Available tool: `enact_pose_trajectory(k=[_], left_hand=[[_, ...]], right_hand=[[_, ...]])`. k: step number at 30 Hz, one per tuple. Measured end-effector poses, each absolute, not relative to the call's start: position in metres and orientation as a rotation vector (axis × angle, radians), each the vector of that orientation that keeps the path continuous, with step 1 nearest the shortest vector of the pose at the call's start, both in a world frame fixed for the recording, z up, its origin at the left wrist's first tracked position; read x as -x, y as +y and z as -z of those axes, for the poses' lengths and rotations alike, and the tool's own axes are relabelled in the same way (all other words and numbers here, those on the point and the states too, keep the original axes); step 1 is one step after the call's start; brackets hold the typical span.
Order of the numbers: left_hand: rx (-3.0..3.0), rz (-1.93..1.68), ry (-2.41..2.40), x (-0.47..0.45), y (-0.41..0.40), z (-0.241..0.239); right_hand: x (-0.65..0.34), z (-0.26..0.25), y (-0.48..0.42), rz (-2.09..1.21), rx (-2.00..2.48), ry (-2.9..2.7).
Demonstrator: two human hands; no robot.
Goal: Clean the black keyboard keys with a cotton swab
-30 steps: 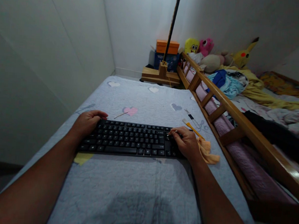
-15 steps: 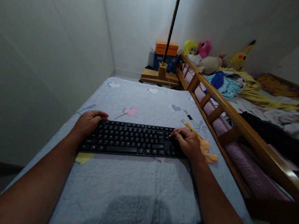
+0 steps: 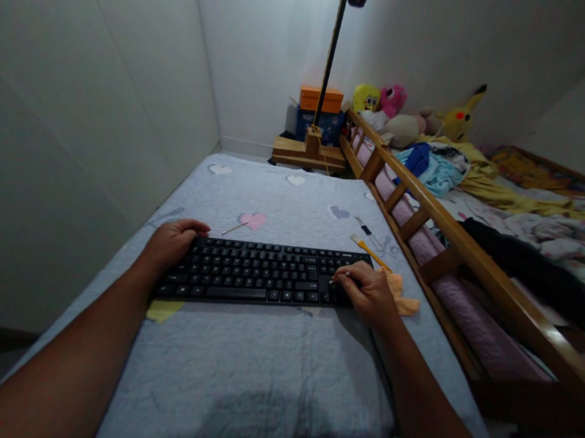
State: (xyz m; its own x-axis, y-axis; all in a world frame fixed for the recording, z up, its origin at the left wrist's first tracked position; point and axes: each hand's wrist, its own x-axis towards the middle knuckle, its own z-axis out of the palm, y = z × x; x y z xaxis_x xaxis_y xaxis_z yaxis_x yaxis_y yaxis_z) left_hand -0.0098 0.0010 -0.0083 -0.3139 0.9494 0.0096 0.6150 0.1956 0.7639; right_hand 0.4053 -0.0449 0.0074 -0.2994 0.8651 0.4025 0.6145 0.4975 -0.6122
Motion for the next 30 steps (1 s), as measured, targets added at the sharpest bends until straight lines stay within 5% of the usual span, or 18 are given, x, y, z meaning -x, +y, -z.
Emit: enact_pose_trajectory(k=[30], left_hand=[[-1.464, -0.896, 2.026, 0.015, 0.004, 0.016]], right_hand=[[-0.406, 0.006, -0.045, -0.484, 1.153, -1.995]])
